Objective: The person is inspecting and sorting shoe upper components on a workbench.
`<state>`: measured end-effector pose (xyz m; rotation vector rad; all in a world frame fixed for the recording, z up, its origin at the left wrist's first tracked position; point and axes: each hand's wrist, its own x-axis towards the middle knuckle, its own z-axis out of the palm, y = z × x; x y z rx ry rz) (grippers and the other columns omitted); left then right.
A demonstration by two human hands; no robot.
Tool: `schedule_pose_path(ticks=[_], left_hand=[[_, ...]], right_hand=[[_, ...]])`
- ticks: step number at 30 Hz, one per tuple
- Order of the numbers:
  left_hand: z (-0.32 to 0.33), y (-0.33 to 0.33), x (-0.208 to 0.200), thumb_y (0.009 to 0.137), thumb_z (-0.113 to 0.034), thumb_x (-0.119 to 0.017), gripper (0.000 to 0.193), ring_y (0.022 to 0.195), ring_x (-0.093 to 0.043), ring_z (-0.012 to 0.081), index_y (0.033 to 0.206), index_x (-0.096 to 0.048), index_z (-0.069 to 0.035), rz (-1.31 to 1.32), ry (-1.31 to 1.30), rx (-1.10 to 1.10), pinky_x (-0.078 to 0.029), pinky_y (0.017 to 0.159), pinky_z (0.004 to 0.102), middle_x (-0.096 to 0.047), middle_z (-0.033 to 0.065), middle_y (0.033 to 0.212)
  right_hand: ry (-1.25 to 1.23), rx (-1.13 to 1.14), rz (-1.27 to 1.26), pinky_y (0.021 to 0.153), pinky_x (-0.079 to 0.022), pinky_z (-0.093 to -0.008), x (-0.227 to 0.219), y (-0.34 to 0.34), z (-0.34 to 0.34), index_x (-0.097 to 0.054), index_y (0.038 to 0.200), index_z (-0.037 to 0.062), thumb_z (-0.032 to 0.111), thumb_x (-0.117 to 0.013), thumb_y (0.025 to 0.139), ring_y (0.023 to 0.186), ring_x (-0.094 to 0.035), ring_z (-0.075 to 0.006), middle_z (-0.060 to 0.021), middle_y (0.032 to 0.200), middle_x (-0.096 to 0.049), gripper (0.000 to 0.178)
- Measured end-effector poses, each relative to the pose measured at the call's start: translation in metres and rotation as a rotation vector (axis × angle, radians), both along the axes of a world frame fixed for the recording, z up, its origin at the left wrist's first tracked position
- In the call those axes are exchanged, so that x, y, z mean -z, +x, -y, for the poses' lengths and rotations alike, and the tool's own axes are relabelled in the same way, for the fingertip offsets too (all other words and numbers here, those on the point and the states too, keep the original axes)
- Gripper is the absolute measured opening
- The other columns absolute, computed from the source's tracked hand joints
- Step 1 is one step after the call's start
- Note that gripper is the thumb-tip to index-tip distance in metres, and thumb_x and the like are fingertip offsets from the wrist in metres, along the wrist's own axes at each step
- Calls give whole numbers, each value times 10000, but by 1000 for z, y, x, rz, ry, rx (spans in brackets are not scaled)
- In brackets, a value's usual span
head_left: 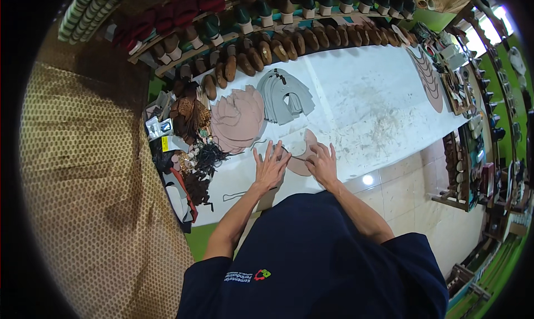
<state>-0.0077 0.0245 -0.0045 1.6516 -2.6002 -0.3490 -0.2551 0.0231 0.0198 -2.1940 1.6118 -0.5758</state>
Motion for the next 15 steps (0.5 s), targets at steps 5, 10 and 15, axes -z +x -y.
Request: schedule_pose_path(ticks=[5, 10, 15], left_hand=[[-2, -6, -5, 1048, -332, -575, 509, 1627, -119, 377, 1547, -517, -410, 9, 5, -21, -32, 1145, 835, -154, 85, 1779], [-10, -9, -3, 1057, -370, -559, 498, 1629, -112, 377, 1552, -513, -408, 30, 5, -37, -15, 1152, 825, -146, 88, 1782], [-13, -13, -4, 1054, -428, -562, 512, 1629, -114, 376, 1561, -509, -375, 51, -10, -26, -22, 1153, 823, -154, 88, 1781]], right_hand=[[-21, 1, -12, 1249, -221, -618, 0, -4, 7, -803, 894, 106, 217, -761, 870, 1412, -486, -287, -60, 1342, -648, 121], [-20, -19, -19, 1249, -222, -619, 1, -4, 11, -806, 902, 106, 214, -765, 864, 1411, -487, -287, -60, 1332, -652, 122], [-28, -32, -34, 1252, -221, -622, 2, -5, 17, -810, 913, 110, 207, -769, 854, 1408, -489, -285, -54, 1318, -657, 121]])
